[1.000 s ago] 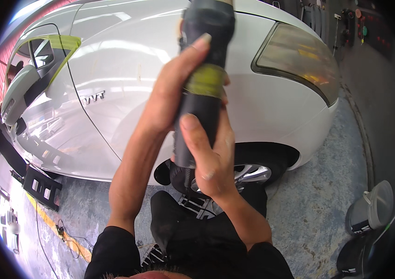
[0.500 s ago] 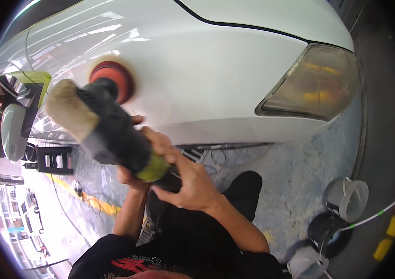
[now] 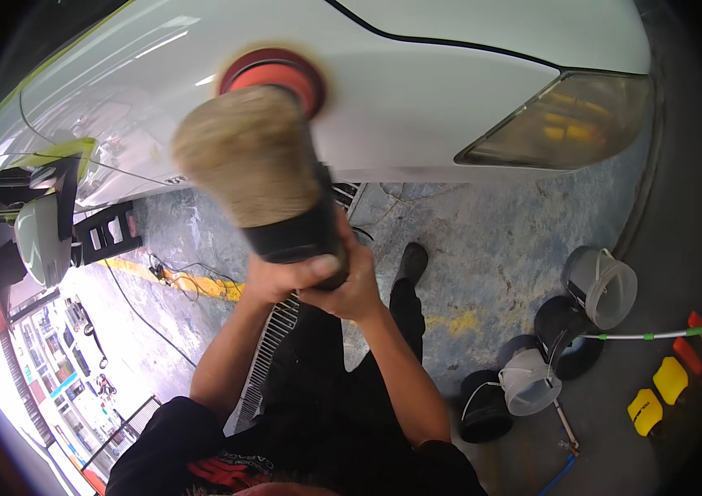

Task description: The person uses a rotary polisher with a buffing pad to polish the front fender of a white car. They move the tool across the surface, pause to apply compound from a yellow container, and then continue polishing before briefly touching the surface with their hand.

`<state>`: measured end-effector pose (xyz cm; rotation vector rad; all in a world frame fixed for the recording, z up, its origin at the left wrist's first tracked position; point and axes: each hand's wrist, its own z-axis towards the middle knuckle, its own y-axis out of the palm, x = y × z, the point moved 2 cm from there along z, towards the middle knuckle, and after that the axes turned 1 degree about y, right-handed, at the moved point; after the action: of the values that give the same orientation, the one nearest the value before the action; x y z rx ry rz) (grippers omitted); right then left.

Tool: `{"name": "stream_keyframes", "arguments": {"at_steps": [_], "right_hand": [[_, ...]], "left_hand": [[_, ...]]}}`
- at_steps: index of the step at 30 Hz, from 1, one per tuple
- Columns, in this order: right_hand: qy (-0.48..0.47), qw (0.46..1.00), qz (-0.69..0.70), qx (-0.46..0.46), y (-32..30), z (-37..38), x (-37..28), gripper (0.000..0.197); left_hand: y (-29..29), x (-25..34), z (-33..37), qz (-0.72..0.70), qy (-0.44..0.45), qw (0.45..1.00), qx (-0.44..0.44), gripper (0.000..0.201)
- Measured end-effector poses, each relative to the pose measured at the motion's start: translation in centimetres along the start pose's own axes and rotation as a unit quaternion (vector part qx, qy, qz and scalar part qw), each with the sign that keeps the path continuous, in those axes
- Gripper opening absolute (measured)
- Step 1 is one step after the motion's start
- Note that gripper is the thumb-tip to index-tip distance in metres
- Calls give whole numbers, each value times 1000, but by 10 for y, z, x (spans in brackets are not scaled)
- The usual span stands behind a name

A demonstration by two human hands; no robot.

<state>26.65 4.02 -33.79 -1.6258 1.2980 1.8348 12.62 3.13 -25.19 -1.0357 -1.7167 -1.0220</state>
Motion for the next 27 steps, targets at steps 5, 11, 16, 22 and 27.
{"name": "stream_keyframes", "arguments": {"at_steps": [5,11,16,22,27], "right_hand": [[5,994,-99,-49,42,33,-9,81],[-4,991,-131,-21,39,32,-19,84],[3,994,-98,38,14,15,-12,93],[-24,988,-71,136,-9,-3,9,95],[-30,984,-57,164,-2,-13,14,96]], "left_hand": [[-38,15,-4,-131,40,991,3,88],[-35,8,-5,-143,56,988,-15,90],[-20,-9,8,-28,2,997,-74,80],[22,13,32,23,37,993,-114,88],[30,30,36,92,18,987,-133,88]]}}
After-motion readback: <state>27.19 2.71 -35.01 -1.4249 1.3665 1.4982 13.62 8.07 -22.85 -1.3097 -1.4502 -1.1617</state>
